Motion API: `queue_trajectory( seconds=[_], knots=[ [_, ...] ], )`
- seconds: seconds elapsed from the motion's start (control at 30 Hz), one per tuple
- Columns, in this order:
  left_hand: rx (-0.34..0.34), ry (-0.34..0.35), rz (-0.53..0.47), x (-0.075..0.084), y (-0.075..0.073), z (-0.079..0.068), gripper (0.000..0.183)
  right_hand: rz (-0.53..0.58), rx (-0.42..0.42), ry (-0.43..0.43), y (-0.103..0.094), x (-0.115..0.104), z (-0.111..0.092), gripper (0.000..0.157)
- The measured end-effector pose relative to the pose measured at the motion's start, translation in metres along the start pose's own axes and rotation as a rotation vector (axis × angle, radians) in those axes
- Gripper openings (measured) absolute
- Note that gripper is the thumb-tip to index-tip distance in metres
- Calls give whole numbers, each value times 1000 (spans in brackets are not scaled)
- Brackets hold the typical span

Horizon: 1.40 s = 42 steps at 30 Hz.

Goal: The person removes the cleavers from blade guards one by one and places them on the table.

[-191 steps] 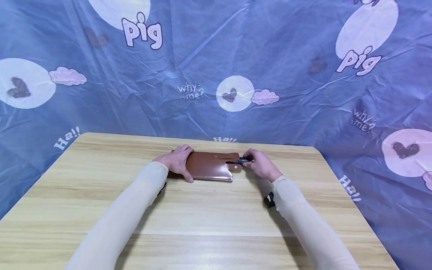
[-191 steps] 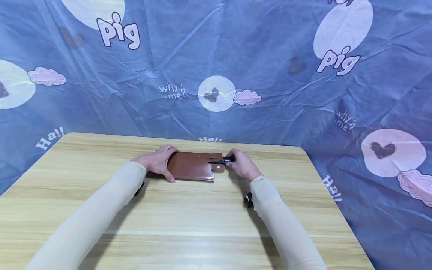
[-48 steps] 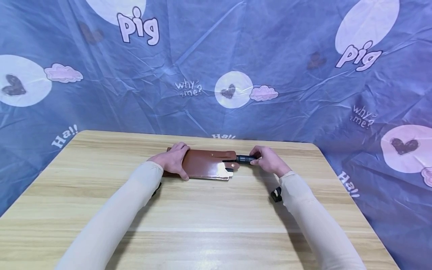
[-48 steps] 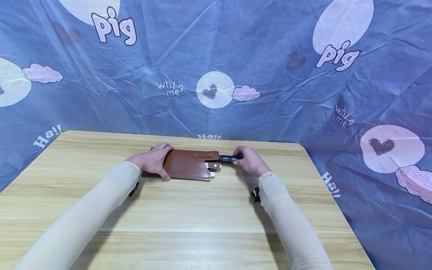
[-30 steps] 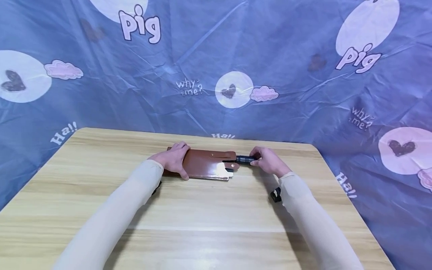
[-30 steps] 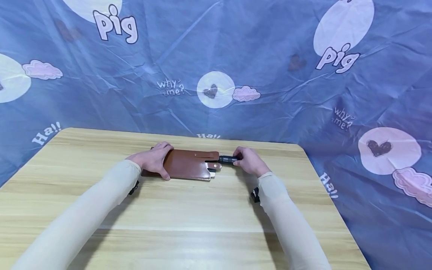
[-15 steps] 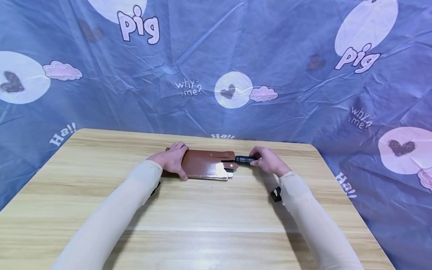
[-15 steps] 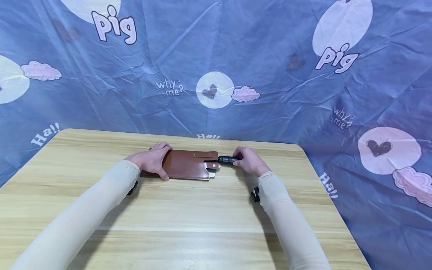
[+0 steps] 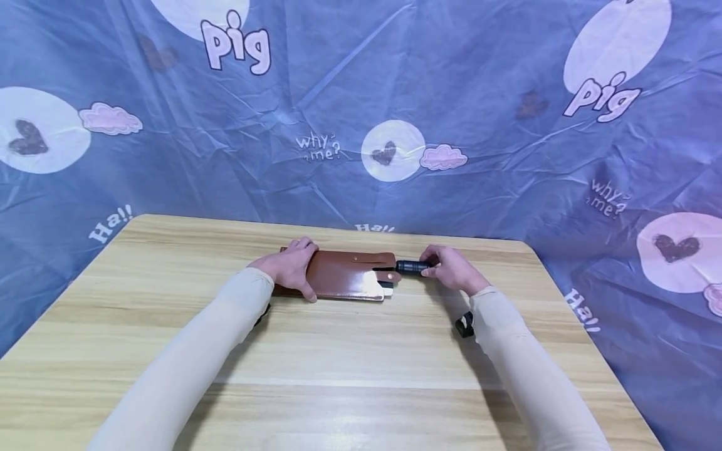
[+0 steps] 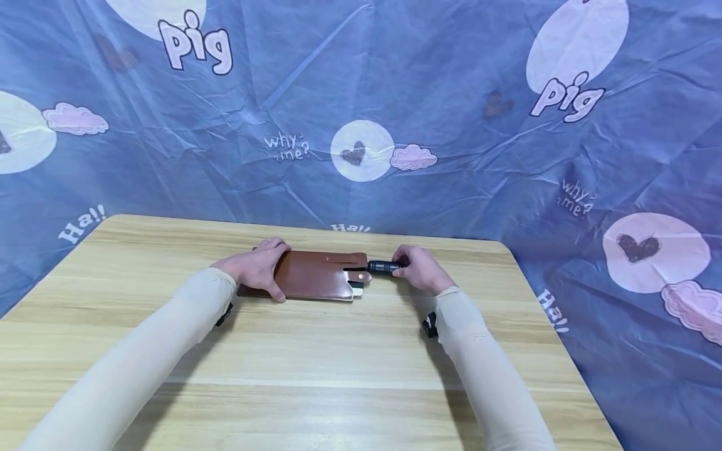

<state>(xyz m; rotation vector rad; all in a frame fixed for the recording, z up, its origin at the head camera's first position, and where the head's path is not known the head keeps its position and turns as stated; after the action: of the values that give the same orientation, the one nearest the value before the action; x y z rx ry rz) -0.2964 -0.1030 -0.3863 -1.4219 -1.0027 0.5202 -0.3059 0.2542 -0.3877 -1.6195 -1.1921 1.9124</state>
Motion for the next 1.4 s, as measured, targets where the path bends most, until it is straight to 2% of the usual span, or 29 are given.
queue_trajectory(
  seconds=[0.23,0.97,1.4],
  knots=[
    [20,7,-9,1,0,0,112,27,5,-19,-3,-2,-1,23],
    [28,30,-14,4,0,5,112,19,3,14,-12,4,-7,24],
    [29,39,-5,0,3,-1,110,36,-5,28,-7,2,-7,25]
  ],
)
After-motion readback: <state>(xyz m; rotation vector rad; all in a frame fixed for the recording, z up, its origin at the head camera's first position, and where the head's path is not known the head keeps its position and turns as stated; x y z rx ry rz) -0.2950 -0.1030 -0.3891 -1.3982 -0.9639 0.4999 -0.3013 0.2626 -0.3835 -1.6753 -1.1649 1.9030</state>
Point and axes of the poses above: each hand's wrist, its own z-axis towards the middle knuckle, its own y-axis out of the palm, x = y × z, the point moved 2 cm from there along z, towards the middle knuckle, and after that the axes turned 5 degrees about z, right-handed, at the moved point
